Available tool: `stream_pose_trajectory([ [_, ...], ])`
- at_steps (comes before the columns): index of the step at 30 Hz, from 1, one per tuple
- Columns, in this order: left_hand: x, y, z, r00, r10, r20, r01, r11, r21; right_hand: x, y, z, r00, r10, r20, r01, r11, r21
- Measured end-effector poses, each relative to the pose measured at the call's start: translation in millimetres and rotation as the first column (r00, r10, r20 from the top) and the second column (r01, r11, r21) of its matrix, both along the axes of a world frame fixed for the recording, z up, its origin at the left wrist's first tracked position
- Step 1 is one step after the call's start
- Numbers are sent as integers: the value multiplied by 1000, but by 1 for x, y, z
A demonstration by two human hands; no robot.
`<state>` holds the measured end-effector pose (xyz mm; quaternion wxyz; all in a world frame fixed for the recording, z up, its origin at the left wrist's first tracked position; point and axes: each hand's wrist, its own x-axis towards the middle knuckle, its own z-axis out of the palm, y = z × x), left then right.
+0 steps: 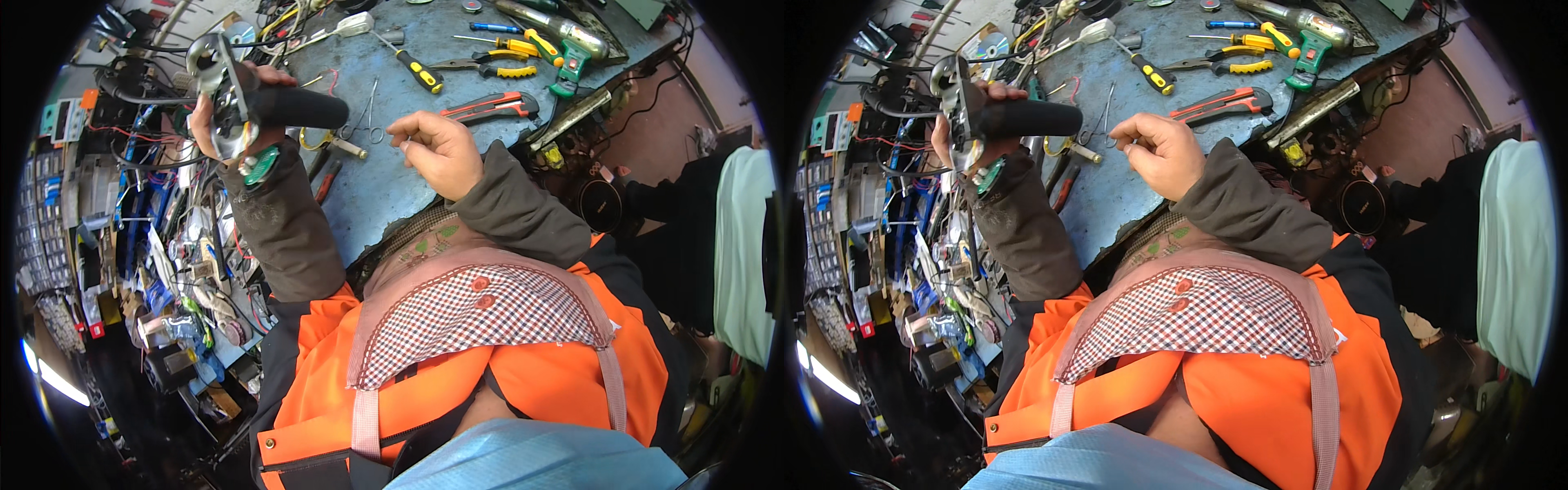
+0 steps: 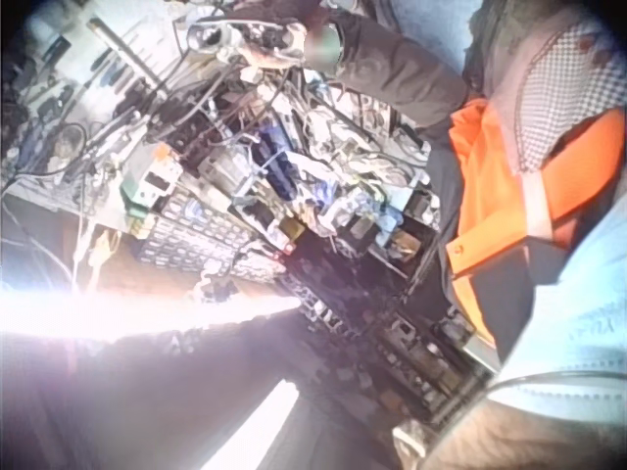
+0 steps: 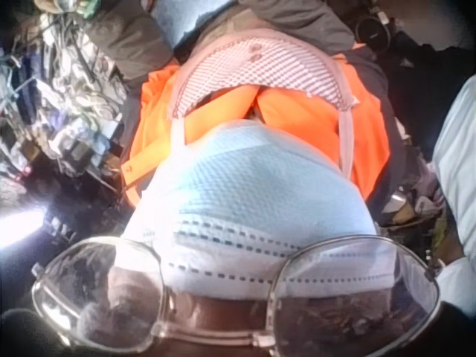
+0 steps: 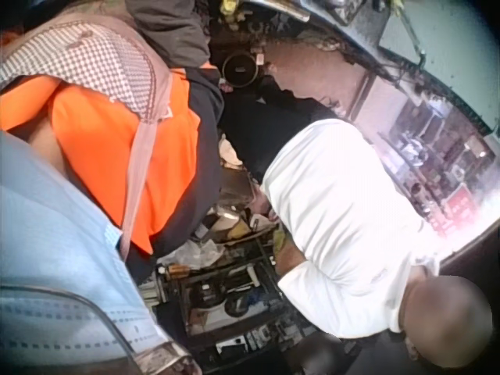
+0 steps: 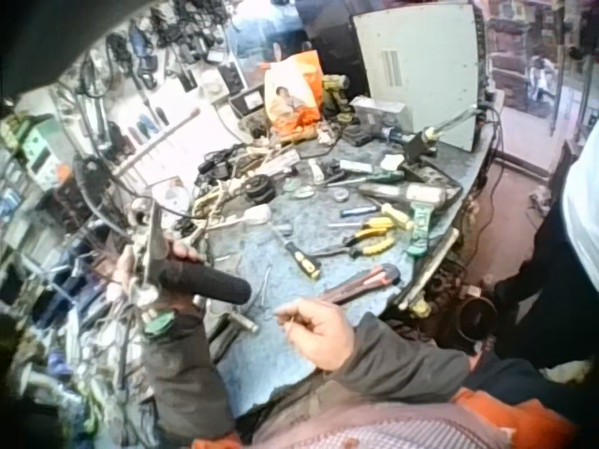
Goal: The person assembles and tests a small electronic device on a cluttered workbench. They connect wires, use a screwdriver to secure components, and test a circular module that lights up with blue LEDs. The person then uses a multimeter to check continuity on a small connector.
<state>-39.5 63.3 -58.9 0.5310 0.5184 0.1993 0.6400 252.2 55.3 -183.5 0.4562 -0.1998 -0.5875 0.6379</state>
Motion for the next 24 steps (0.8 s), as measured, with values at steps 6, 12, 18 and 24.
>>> stream_pose_trajectory([
  [6,50,4,44,767,454,-453,-607,741,-286,4,-1,5,995,-48,83,23,961,274],
  [12,20,82,25,615,-5,-788,-419,845,-333,6,1,7,997,-52,50,36,957,289],
  [18,-33,107,-22,412,-128,-902,-580,727,-368,3,0,6,999,-20,43,5,944,329],
  [24,-32,116,-36,225,-274,-935,-695,627,-352,4,3,7,998,-24,50,4,929,369],
])
